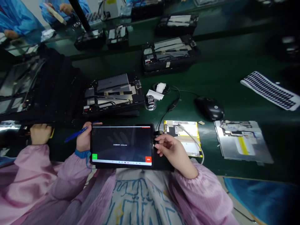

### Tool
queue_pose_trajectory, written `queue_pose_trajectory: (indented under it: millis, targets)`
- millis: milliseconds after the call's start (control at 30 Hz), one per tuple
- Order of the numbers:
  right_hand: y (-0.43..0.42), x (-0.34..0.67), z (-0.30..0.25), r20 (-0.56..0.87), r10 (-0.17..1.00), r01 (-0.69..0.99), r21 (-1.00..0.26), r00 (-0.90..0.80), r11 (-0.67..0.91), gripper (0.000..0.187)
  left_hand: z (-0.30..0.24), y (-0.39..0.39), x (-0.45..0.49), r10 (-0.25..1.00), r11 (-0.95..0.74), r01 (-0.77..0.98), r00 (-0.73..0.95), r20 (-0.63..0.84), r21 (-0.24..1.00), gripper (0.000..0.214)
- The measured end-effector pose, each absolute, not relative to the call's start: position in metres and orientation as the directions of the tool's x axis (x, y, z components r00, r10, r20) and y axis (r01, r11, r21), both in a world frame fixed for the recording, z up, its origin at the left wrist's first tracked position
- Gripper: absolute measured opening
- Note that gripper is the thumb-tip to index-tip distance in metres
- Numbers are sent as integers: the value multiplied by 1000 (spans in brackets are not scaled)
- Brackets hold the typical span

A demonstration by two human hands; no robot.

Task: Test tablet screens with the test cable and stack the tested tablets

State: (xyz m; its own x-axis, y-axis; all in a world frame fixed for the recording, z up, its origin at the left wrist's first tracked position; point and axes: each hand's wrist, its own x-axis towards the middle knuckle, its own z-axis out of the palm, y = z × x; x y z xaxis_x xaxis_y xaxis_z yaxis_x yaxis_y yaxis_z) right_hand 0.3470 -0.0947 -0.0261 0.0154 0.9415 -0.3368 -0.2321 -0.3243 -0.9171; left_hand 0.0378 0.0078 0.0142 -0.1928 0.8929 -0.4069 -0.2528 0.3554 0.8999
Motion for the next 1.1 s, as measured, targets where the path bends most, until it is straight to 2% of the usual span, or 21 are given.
queue_pose_trajectory:
  millis: [233, 533, 667, 767, 900, 1100]
  targets:
    - [-85, 348, -20, -390, 919, -200, -897, -63, -394, 45, 12, 6, 31, 915, 338, -274, -127, -383, 900, 11]
    - [-87, 344, -19, -349, 937, -108, -932, 0, -346, 44, 17, 5, 35, 897, 359, -334, -136, -421, 872, 12]
    - [-92, 345, -22, -241, 969, 17, -970, 55, -243, 39, 19, 5, 35, 886, 381, -355, -123, -446, 854, 14]
    - [-96, 348, -20, -119, 992, 204, -971, 49, -127, 31, 17, 5, 34, 888, 380, -371, -112, -446, 848, 13]
    - [-101, 351, -15, 75, 997, 452, -889, -15, 73, 20, 11, 4, 30, 907, 347, -392, -91, -412, 852, 13]
    - [-103, 352, -14, 207, 974, 636, -741, -93, 218, 18, 5, 4, 26, 912, 351, -394, -61, -405, 849, 14]
